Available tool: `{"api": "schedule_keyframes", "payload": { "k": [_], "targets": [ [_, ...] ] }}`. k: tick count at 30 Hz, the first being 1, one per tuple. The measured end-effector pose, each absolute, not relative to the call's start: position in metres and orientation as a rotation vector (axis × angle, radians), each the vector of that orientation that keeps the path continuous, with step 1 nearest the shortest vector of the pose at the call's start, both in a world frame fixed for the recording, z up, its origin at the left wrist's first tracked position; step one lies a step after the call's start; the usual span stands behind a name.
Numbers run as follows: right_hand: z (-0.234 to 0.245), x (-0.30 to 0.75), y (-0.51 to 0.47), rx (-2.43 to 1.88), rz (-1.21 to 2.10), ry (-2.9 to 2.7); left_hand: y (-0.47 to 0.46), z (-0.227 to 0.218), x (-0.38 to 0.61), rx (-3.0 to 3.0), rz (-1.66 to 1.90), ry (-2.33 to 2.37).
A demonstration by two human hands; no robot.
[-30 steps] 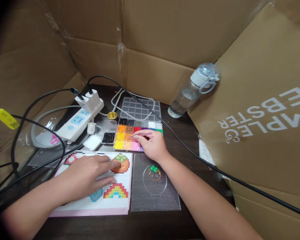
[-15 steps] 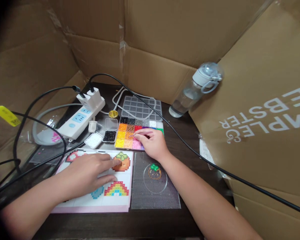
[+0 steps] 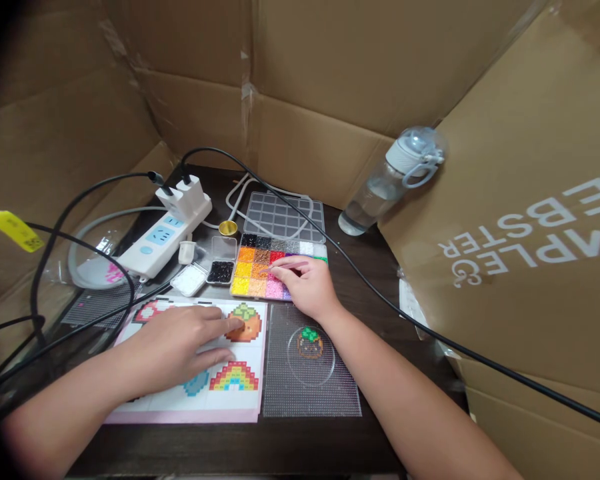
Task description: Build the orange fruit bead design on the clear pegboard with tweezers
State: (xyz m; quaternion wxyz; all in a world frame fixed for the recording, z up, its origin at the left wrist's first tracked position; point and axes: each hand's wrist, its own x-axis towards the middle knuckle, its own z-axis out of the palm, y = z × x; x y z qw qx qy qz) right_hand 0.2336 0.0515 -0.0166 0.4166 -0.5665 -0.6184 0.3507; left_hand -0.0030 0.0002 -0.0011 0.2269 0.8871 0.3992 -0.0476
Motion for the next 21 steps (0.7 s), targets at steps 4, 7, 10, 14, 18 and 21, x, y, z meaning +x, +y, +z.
{"api": "schedule_keyframes", "payload": {
  "k": [4,7,10,14,18,21],
  "targets": [
    [-0.0150,0.2336,0.0511,-1.423,0.880,-1.568,-0.0006,0.0003,-0.0031,2.442,-0.133,1.089],
    [-0.0145,0.2339,0.0509,-1.412,0.870,-1.575,-0.0002,0.0004,-0.0027,2.430,-0.139,1.090],
    [-0.0144,0.2344,0.0509,-1.404,0.868,-1.591,0.0006,0.0001,-0.0024,2.433,-0.137,1.093],
    [-0.0143,0.2344,0.0505,-1.416,0.874,-1.587,0.0003,0.0007,-0.0027,2.443,-0.134,1.097],
    [-0.0148,0.2339,0.0503,-1.422,0.871,-1.576,-0.0009,0.0009,-0.0030,2.426,-0.135,1.103],
    [-0.0150,0.2339,0.0504,-1.410,0.862,-1.559,-0.0008,0.0007,-0.0029,2.428,-0.125,1.098]
  ]
}}
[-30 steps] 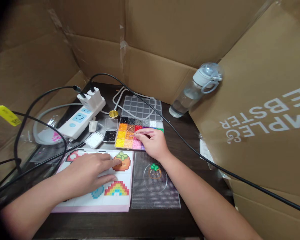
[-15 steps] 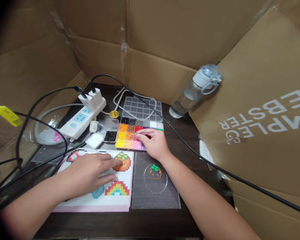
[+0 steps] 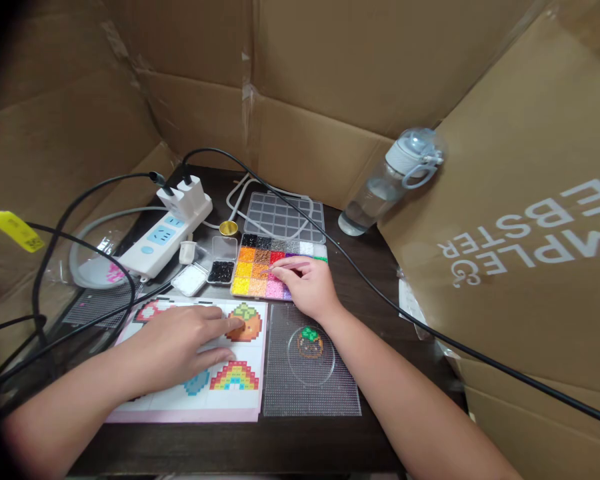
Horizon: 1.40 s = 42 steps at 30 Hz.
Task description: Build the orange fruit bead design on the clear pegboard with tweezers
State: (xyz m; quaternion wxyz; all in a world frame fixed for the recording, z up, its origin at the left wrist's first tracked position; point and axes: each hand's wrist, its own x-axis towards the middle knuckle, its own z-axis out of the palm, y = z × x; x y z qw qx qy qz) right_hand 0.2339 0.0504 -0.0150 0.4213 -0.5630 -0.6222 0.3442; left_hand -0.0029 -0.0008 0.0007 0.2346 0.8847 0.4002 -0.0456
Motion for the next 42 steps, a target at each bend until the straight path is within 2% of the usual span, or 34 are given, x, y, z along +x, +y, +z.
{"api": "schedule_keyframes", "payload": {
  "k": [11,21,30,42],
  "targets": [
    [0.005,0.262,0.020,-1.464,0.664,-1.497,0.001,0.003,-0.003,2.418,-0.142,1.083],
    [-0.011,0.298,-0.048,-1.472,0.827,-1.238,0.000,0.001,-0.004,2.434,-0.127,1.091],
    [-0.039,0.313,-0.099,-1.612,0.547,-1.212,0.002,-0.008,-0.005,2.441,-0.104,1.096],
    [-0.034,0.303,-0.098,-1.612,0.534,-1.222,0.003,-0.015,-0.007,2.484,-0.053,1.077]
  ]
}}
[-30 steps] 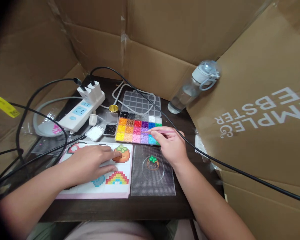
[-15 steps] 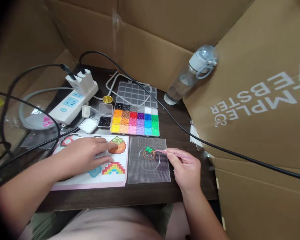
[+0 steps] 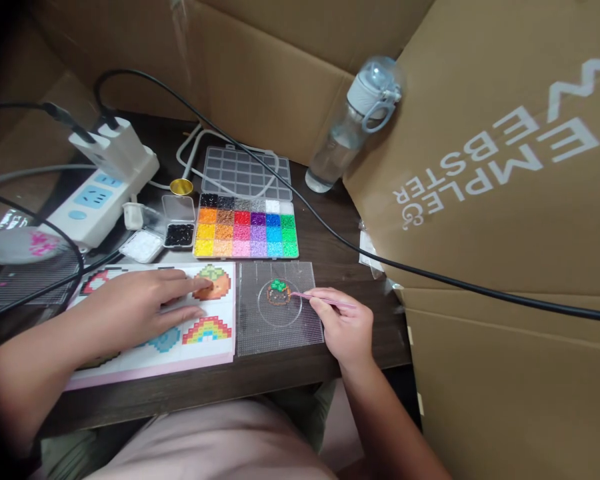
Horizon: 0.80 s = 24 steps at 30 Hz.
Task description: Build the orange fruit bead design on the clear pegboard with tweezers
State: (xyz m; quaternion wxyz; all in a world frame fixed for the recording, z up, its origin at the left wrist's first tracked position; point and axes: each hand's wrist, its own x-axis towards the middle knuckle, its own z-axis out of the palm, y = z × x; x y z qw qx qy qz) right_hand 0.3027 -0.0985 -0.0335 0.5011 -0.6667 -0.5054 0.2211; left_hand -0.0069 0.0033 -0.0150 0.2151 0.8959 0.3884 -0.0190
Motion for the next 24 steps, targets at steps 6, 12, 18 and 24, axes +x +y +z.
{"api": "schedule_keyframes", "payload": {
  "k": [6,12,18,24],
  "targets": [
    [-0.0311,0.2998,-0.0969,-1.602,0.525,-1.240,0.0029,-0.0143,-0.0064,2.483,-0.094,1.083],
    [-0.0347,0.3015,-0.0976,-1.601,0.481,-1.260,0.0030,-0.0130,-0.0052,2.478,-0.122,1.096],
    [-0.0372,0.3022,-0.0977,-1.582,0.482,-1.257,0.0031,-0.0133,-0.0058,2.474,-0.145,1.111],
    [-0.0379,0.3023,-0.0996,-1.593,0.487,-1.221,0.0024,-0.0131,-0.0049,2.452,-0.150,1.132]
  ]
}}
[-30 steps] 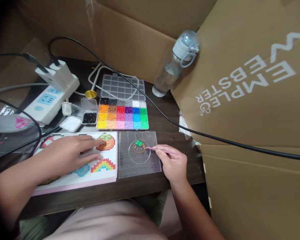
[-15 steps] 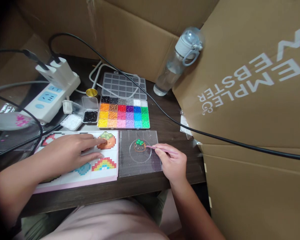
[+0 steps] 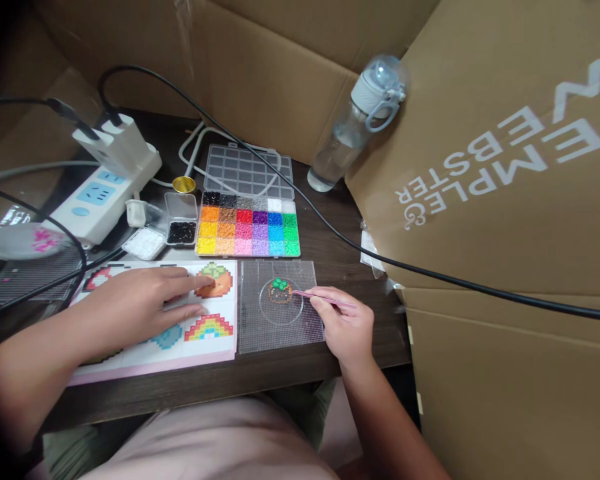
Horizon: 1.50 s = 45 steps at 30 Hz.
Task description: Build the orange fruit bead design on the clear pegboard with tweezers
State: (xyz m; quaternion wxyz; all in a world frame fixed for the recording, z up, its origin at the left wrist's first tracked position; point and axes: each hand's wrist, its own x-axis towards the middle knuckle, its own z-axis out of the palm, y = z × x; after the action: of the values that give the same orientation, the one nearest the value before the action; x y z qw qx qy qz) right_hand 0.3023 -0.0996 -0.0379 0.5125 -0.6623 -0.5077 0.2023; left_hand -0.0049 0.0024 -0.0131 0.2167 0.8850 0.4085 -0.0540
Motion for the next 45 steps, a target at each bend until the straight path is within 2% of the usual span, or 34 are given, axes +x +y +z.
{"api": "schedule_keyframes", "payload": {
  "k": [13,24,32,45],
  "targets": [
    [-0.032,0.326,-0.084,-1.128,0.992,-0.524,0.004,-0.017,-0.006,2.457,-0.114,1.120],
    [-0.002,0.315,-0.021,-0.889,1.187,-0.464,0.003,-0.015,-0.005,2.442,-0.096,1.123],
    [-0.004,0.263,0.044,-0.956,1.151,-0.680,0.002,-0.008,-0.005,2.411,-0.115,1.127],
    [-0.023,0.247,0.050,-1.140,0.965,-0.894,0.001,0.001,-0.003,2.408,-0.149,1.108]
  ]
}}
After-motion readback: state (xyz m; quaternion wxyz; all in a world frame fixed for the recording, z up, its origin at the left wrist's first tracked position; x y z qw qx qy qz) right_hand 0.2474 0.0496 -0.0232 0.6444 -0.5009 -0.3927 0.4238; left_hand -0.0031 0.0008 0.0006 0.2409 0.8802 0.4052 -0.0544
